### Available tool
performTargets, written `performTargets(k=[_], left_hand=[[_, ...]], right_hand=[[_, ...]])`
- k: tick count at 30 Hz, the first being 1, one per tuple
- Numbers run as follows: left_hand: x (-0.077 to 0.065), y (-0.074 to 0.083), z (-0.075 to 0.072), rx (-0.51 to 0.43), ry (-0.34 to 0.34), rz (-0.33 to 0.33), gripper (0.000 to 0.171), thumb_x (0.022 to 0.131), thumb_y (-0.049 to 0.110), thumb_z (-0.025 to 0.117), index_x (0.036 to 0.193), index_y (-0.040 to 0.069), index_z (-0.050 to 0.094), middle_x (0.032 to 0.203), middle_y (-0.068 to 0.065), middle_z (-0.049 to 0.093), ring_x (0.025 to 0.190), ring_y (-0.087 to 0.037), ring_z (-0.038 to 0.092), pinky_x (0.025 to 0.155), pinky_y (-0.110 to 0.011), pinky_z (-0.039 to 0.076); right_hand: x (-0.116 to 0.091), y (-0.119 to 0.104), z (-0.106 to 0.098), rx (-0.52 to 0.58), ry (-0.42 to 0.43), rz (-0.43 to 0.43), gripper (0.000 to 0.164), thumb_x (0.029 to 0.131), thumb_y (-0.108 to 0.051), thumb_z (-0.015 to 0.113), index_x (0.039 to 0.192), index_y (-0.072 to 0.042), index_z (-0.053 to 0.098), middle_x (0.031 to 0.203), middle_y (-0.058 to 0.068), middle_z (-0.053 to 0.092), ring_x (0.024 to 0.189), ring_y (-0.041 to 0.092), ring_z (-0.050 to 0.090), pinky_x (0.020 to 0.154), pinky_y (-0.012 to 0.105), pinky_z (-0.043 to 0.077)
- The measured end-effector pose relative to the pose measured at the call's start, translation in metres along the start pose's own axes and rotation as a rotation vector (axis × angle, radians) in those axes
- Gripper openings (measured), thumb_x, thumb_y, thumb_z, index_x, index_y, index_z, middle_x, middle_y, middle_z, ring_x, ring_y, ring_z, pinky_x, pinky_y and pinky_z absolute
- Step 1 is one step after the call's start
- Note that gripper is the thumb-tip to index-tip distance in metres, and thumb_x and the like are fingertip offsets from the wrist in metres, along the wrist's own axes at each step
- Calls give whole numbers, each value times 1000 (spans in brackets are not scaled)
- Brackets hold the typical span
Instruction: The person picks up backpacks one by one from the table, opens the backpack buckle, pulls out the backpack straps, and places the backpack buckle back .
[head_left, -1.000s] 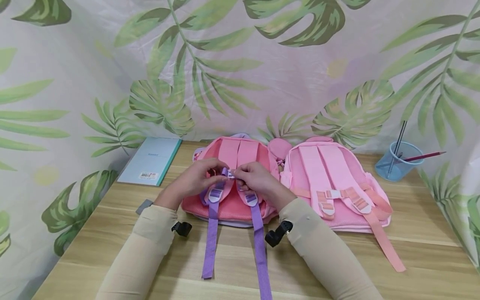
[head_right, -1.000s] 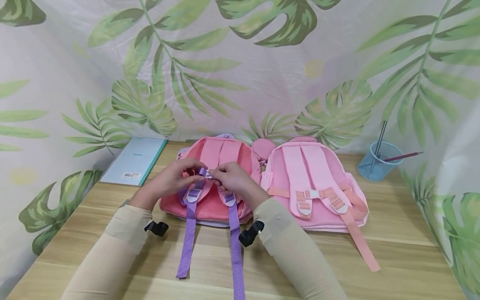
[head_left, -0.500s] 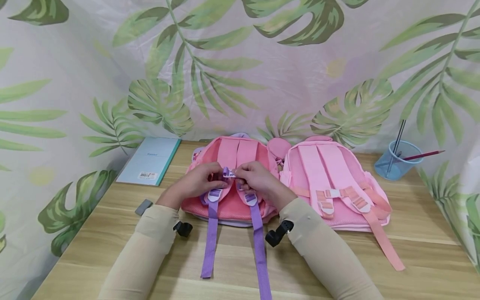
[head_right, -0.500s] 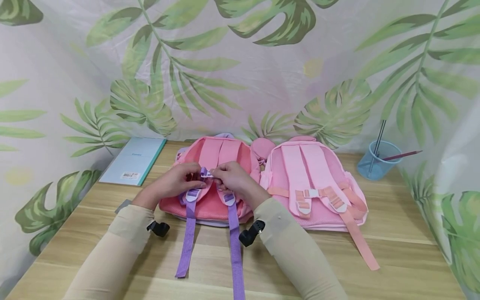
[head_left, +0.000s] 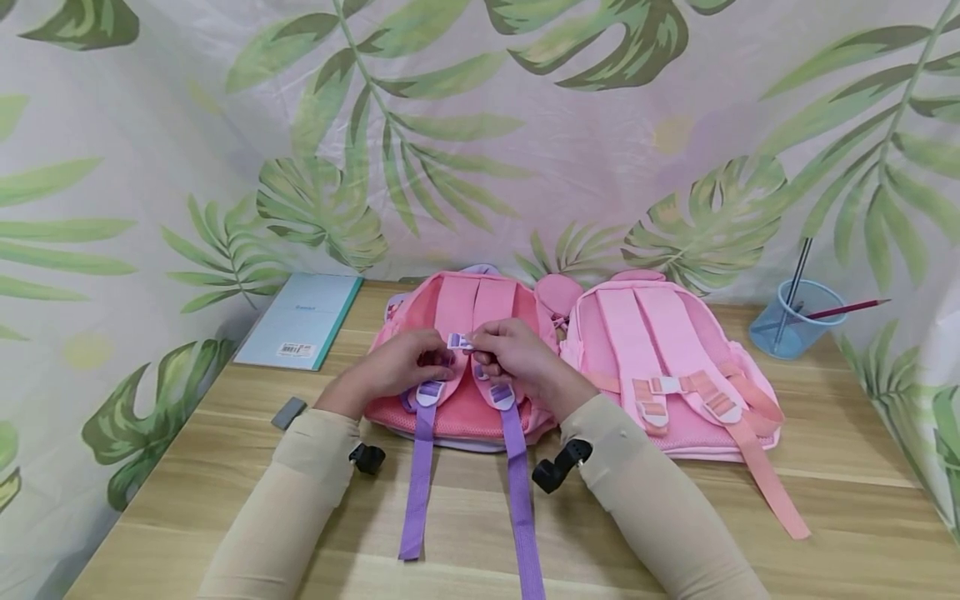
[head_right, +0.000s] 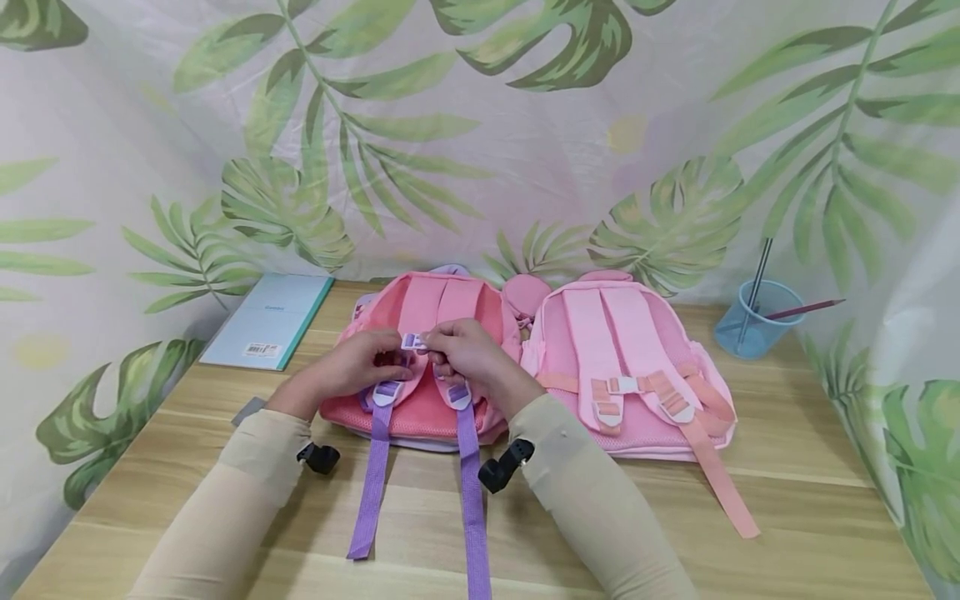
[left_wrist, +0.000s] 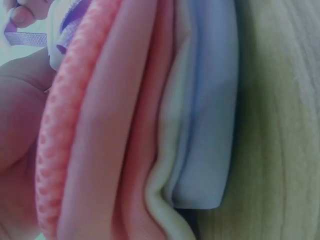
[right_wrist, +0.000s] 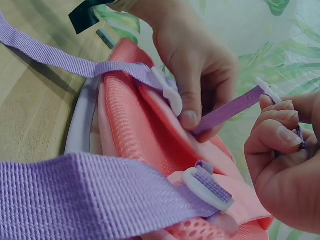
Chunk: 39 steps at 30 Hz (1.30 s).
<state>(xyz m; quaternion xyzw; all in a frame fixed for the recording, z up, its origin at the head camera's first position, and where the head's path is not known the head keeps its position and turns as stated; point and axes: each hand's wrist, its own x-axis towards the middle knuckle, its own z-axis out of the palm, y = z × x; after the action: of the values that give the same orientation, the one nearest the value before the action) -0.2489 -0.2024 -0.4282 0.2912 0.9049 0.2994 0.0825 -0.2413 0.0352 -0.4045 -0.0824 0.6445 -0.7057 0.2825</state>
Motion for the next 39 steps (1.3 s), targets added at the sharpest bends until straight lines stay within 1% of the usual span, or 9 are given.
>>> performTargets(k=[7, 11, 15, 19, 23, 25, 32, 35, 39], left_hand=[[-1, 0, 0, 27, -6, -8, 11, 98, 22, 82, 104, 14, 78, 99, 2, 73, 89, -13, 62, 86, -35, 56], [-3, 0, 0, 7, 5, -1, 12, 99, 22, 82, 106, 14, 76, 98, 2, 72, 88, -13, 62, 85, -33, 56], [-8, 5, -5, -73, 77, 0, 22, 100, 20, 79, 120, 11, 73, 101, -1, 70, 91, -16, 61, 83, -34, 54], [-12, 14, -11, -105, 160, 45, 33, 103, 17, 76, 134, 9, 70, 107, -2, 70, 97, -18, 62, 84, -33, 53], [-10, 18, -15, -98, 184, 99, 28, 103, 15, 75, 130, 12, 73, 106, -1, 70, 95, -17, 61, 80, -30, 51], [-10, 19, -15, -96, 192, 116, 25, 102, 14, 75, 127, 13, 75, 104, 0, 70, 93, -17, 60, 79, -30, 50], [-11, 16, -14, -108, 233, 123, 21, 103, 13, 75, 123, 14, 77, 104, 0, 72, 94, -16, 60, 80, -31, 51], [-12, 16, -13, -117, 248, 121, 21, 102, 14, 76, 123, 14, 77, 105, 0, 73, 94, -16, 61, 80, -31, 52], [-11, 16, -12, -123, 256, 123, 22, 102, 15, 76, 124, 14, 78, 106, -1, 73, 94, -16, 62, 81, -31, 53]], right_hand=[[-2, 0, 3, 23, -9, -25, 24, 113, -10, 50, 93, -3, 59, 68, -1, 46, 52, 8, 37, 46, 22, 28], [-2, 2, 3, -6, 6, -35, 24, 114, -11, 51, 96, 2, 61, 68, 0, 47, 53, 9, 38, 47, 22, 30], [-3, 2, 3, -48, 16, -39, 25, 114, -12, 50, 102, 7, 61, 68, 1, 46, 54, 10, 39, 48, 23, 29], [-2, 3, 2, -81, 4, -42, 28, 114, -14, 51, 101, 9, 58, 68, 1, 46, 55, 11, 39, 48, 24, 30], [-1, 5, 1, -111, -6, -42, 32, 115, -19, 52, 99, 9, 57, 69, 1, 47, 55, 11, 40, 49, 24, 32], [-2, 5, 0, -106, -11, -36, 33, 115, -21, 52, 102, 9, 58, 70, 0, 48, 56, 11, 40, 49, 23, 32], [-7, 5, -8, 23, -39, 0, 28, 114, -18, 52, 120, 8, 62, 74, 0, 56, 58, 10, 44, 49, 21, 35], [-8, 6, -11, 1, -28, -2, 28, 113, -13, 53, 126, 10, 62, 75, -1, 57, 57, 9, 44, 48, 21, 36], [-7, 8, -12, -53, -7, -9, 29, 112, -11, 55, 127, 11, 65, 74, 0, 56, 54, 8, 45, 47, 21, 36]])
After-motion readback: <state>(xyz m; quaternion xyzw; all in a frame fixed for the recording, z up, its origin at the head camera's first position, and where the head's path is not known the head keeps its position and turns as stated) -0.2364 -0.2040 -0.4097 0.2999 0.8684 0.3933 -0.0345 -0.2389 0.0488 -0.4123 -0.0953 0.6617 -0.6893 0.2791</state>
